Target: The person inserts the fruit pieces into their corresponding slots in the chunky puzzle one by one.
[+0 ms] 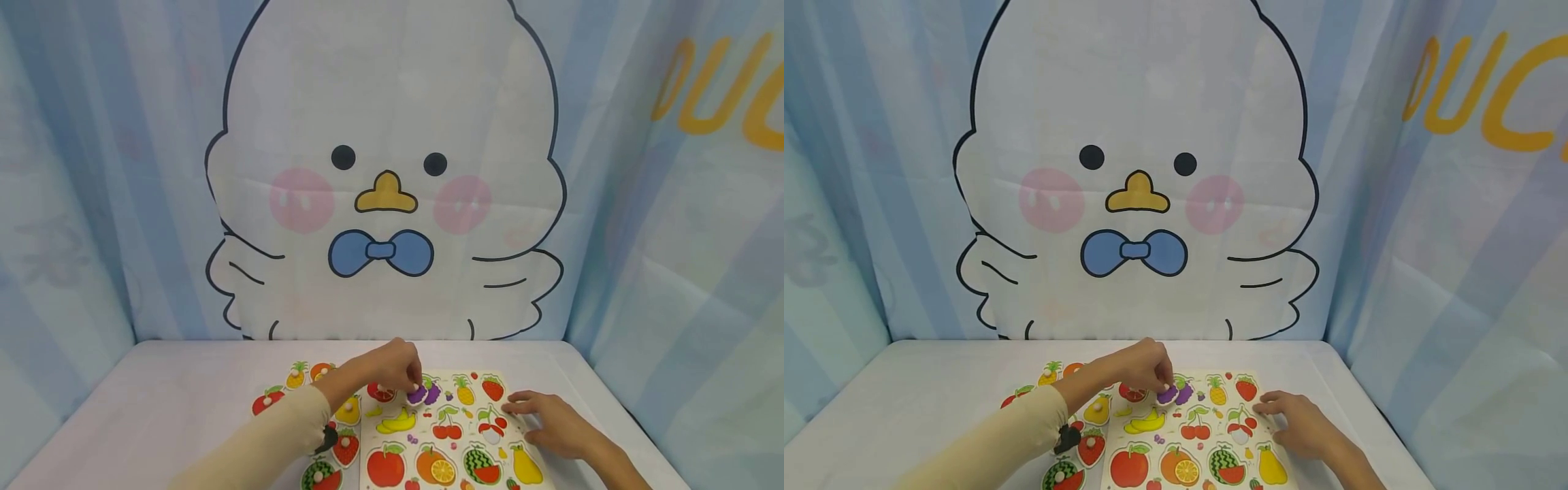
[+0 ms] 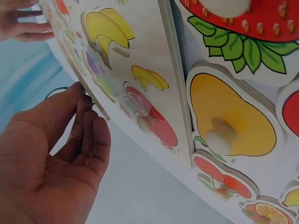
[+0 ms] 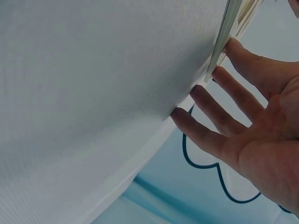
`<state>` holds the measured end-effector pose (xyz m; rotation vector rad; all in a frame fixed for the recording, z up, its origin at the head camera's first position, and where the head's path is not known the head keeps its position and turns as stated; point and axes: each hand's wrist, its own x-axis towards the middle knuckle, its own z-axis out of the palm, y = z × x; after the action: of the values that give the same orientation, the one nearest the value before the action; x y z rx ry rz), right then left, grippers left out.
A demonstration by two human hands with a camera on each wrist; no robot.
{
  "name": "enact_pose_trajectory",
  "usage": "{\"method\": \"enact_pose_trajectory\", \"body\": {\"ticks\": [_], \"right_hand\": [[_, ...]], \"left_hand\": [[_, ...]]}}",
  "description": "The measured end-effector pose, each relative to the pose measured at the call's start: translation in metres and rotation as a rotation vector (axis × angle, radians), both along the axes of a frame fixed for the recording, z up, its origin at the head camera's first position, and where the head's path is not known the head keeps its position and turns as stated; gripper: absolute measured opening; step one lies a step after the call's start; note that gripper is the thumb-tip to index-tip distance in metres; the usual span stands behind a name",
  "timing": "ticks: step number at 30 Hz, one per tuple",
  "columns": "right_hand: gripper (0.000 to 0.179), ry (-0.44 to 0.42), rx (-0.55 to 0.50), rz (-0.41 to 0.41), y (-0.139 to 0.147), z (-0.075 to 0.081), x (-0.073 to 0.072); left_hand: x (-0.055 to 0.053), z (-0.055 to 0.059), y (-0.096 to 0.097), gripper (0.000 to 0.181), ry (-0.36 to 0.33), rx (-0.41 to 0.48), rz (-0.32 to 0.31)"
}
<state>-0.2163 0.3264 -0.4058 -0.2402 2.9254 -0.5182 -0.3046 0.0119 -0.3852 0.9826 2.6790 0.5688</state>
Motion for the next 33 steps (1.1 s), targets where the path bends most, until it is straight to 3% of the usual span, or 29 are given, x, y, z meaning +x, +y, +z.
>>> {"method": "enact_pose_trajectory", "body": {"ticks": [15,22,33], "right_hand": [[0.048,0.004,0.001,-0.001,0.0,0.0,0.001],[0.048,0.002,0.002,-0.003,0.001,0.0,0.002],[0.048,0.0,-0.002,-0.004,0.0,0.0,0.001]], "left_hand": [[-0.001,-0.003,0.016,0.003,0.017,-0.038,0.053],[-0.006,-0.006,0.023,0.004,0.016,-0.035,0.041],[-0.005,-0.005,0.03,0.005,0.01,-0.061,0.053]]}}
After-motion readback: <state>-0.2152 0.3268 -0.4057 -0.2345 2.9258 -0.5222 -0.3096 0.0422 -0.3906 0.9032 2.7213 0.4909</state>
